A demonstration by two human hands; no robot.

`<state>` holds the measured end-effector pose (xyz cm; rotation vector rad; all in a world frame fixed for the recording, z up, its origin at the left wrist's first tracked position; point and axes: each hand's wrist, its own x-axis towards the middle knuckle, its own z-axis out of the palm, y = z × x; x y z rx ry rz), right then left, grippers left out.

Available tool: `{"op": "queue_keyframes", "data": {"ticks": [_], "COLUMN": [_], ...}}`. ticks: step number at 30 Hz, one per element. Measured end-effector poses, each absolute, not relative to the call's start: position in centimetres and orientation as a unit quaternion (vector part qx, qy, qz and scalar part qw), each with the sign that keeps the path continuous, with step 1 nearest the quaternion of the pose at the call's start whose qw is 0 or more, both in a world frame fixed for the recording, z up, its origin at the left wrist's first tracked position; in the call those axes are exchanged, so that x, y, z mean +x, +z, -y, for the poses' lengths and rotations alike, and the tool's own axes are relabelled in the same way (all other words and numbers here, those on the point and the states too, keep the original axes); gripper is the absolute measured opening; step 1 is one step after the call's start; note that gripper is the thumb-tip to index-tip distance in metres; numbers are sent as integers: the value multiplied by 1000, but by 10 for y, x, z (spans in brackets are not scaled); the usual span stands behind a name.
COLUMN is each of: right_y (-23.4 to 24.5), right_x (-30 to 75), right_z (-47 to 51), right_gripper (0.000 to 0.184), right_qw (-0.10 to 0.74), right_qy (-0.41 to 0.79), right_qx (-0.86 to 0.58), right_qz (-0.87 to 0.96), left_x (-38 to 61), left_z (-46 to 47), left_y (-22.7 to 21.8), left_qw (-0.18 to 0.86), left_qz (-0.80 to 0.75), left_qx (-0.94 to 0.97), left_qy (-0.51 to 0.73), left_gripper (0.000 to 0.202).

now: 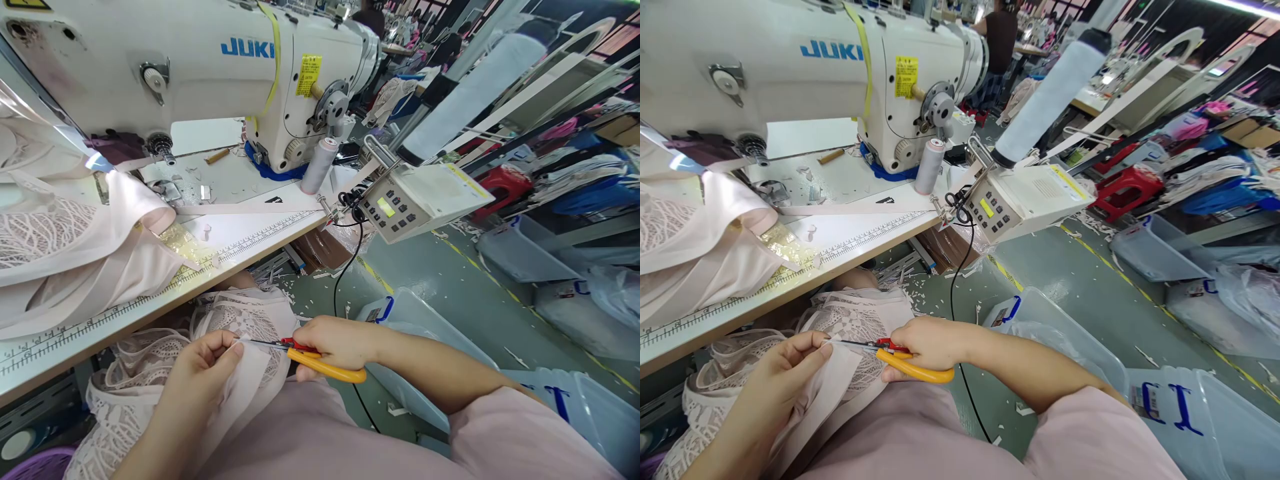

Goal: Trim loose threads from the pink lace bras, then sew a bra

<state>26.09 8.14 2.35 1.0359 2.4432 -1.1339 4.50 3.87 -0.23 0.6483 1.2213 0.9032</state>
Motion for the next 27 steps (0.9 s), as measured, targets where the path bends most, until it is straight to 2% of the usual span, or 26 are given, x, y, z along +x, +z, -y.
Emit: {"op": "queue_keyframes", "data": {"ticks": [5,8,13,16,19,23,25,27], "right_y": [13,7,10,12,9,4,4,8], "right_x": [262,264,259,245,228,211,206,203], "right_z": [-77,-77,-78,-74,-70,-67,-66,-65], "right_gripper": [50,45,47,50,47,40,38,34], "right_qw": [102,56,-103,-185,-194,-190,-203,-215], "right_qy": [-397,-401,-386,-423,-454,-419,-393,-374], "right_qx": [375,385,407,417,419,405,393,392], "right_qz": [-832,-829,-822,-783,-762,-790,-806,-813], "left_x": [44,43,39,35,30,27,25,24], "left_z": [-39,-39,-36,-34,-32,-31,-29,-27], "left_y": [-2,-1,-4,-8,-9,-11,-13,-16], "left_qw": [682,674,666,666,657,615,565,458], "left_qz": [-536,-539,-544,-536,-530,-542,-553,-564], "left_qx": [304,318,325,343,378,424,462,538], "left_qy": [394,392,394,389,381,386,401,428], "left_gripper": [27,28,30,29,28,22,21,21]}}
